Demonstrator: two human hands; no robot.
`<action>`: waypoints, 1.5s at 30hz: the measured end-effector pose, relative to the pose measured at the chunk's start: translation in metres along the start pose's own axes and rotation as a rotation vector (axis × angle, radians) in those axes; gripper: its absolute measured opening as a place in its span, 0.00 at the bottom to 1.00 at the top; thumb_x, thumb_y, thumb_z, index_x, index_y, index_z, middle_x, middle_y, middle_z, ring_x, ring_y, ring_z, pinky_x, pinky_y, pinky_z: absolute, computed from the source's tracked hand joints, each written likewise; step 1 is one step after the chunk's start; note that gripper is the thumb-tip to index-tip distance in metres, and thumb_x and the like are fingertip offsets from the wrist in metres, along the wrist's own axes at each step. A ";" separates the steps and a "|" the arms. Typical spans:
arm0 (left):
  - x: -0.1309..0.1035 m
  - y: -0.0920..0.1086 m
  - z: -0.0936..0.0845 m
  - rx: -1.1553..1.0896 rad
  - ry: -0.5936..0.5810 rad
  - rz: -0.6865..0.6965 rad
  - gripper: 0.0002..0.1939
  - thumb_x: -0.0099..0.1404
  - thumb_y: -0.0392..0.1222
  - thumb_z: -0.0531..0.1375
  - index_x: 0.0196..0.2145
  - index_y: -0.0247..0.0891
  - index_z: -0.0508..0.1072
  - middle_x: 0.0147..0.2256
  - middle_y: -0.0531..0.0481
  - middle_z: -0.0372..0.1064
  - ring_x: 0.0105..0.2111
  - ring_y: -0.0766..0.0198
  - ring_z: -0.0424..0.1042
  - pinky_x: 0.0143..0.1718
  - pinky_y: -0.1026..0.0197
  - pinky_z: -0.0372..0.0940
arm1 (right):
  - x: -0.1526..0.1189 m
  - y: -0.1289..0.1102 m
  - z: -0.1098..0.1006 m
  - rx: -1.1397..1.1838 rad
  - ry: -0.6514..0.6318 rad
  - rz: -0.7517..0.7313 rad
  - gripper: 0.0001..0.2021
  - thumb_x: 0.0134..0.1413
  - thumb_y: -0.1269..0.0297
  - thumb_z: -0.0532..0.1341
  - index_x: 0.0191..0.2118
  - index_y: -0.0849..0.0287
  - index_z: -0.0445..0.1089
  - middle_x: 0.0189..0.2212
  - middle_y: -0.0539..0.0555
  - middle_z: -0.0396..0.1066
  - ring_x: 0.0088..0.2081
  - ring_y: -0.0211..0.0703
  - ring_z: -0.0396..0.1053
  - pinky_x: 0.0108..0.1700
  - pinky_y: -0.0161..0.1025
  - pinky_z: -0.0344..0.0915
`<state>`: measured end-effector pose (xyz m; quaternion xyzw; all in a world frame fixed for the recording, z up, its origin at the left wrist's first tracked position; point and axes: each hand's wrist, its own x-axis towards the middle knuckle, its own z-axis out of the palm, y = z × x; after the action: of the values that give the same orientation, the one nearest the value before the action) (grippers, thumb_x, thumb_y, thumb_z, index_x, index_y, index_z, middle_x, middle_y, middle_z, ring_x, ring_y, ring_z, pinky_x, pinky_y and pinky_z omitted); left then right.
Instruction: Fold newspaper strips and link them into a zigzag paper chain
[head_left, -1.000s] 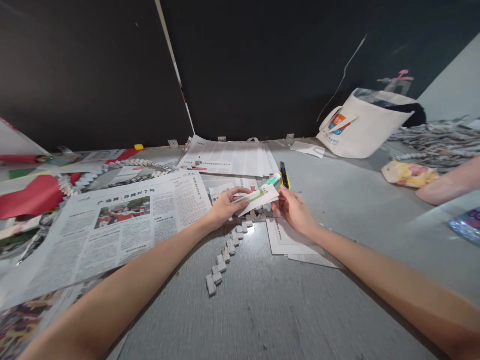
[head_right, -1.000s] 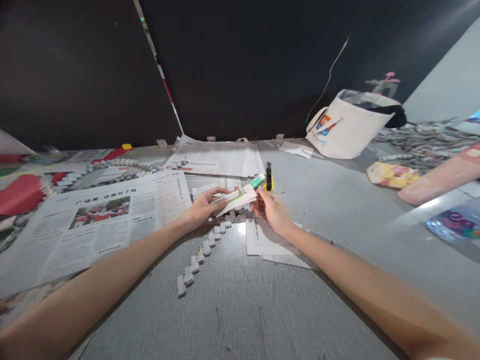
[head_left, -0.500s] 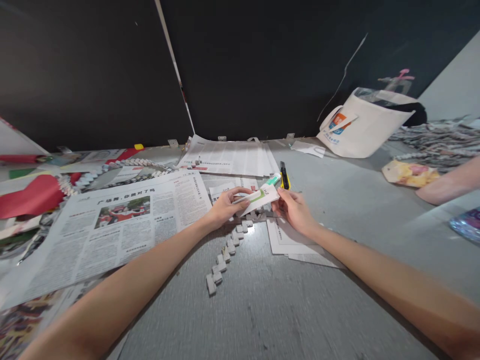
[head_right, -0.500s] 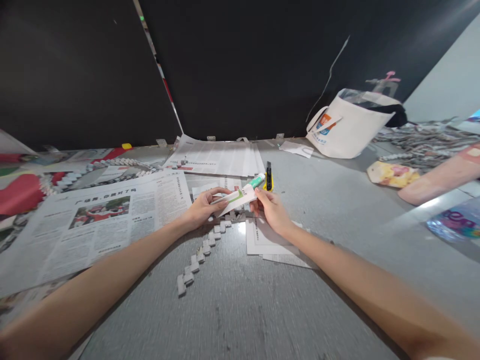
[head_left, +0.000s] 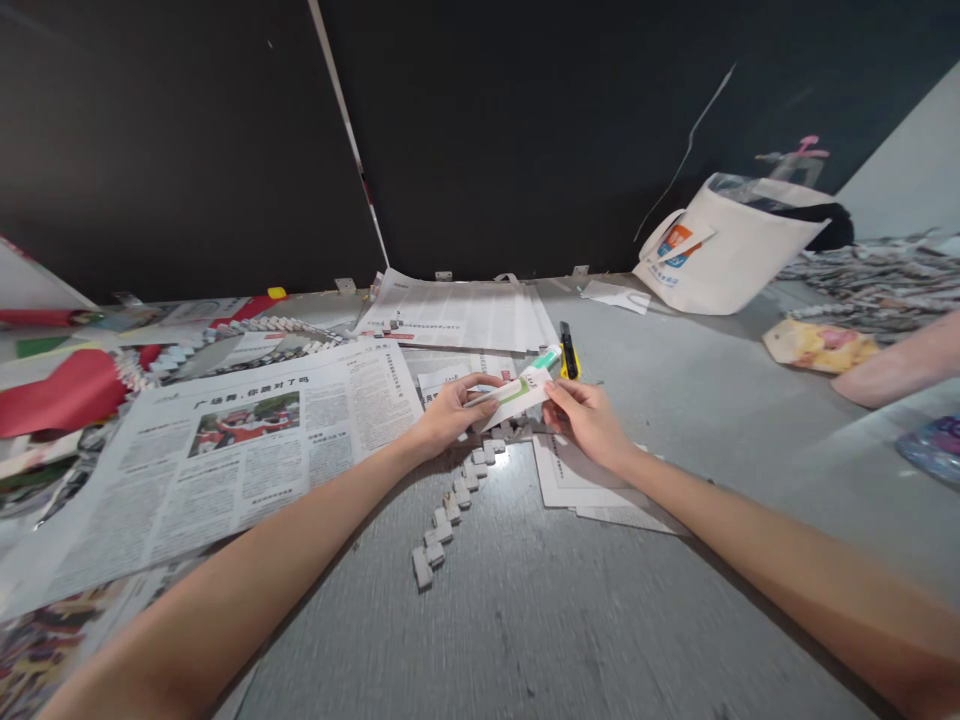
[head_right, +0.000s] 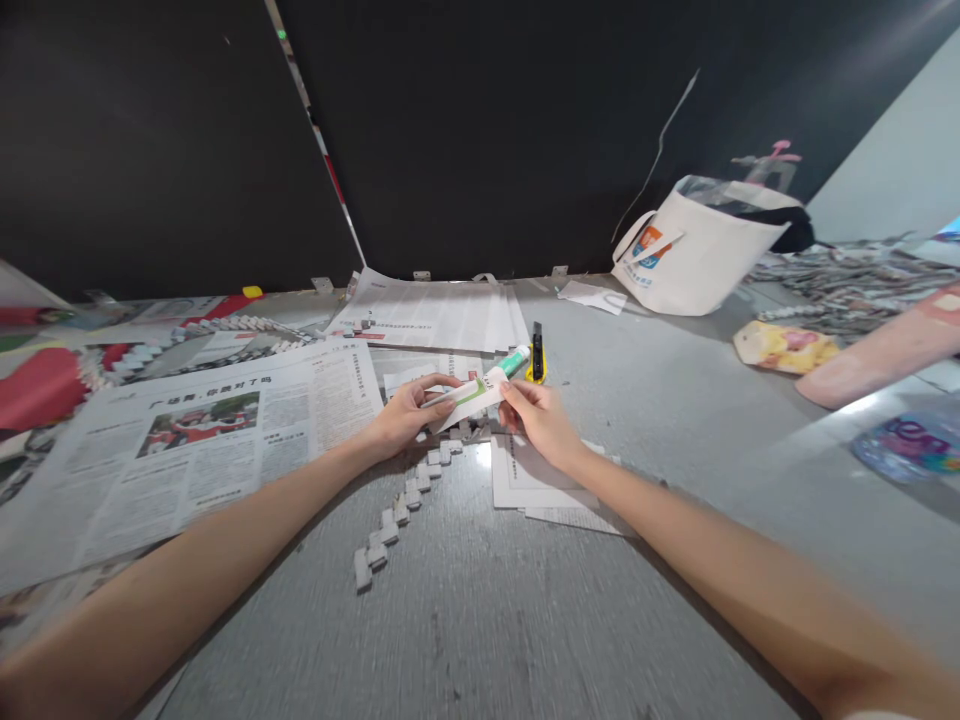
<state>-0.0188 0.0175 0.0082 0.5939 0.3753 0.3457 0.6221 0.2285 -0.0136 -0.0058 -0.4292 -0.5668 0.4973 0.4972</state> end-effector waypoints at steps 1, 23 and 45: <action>0.000 0.000 0.000 0.001 0.001 0.004 0.21 0.64 0.50 0.71 0.52 0.42 0.77 0.32 0.50 0.74 0.26 0.67 0.65 0.28 0.62 0.57 | 0.000 -0.001 0.000 -0.001 0.001 0.008 0.20 0.69 0.48 0.64 0.29 0.55 0.72 0.22 0.50 0.70 0.22 0.37 0.61 0.27 0.41 0.54; 0.001 -0.001 -0.002 0.010 -0.013 0.004 0.19 0.65 0.47 0.71 0.52 0.41 0.77 0.33 0.50 0.75 0.26 0.68 0.67 0.28 0.63 0.60 | 0.002 0.006 -0.002 0.050 -0.023 -0.012 0.19 0.70 0.50 0.63 0.28 0.55 0.72 0.21 0.50 0.70 0.22 0.38 0.61 0.29 0.42 0.54; 0.001 0.002 0.002 -0.036 0.033 -0.087 0.19 0.69 0.54 0.67 0.52 0.41 0.77 0.34 0.47 0.78 0.30 0.63 0.75 0.29 0.64 0.66 | -0.002 -0.006 0.001 0.010 -0.010 0.036 0.20 0.69 0.51 0.63 0.26 0.55 0.70 0.20 0.50 0.68 0.22 0.38 0.60 0.28 0.42 0.54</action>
<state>-0.0164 0.0176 0.0098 0.5601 0.4047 0.3345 0.6408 0.2278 -0.0163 -0.0005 -0.4344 -0.5592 0.5111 0.4873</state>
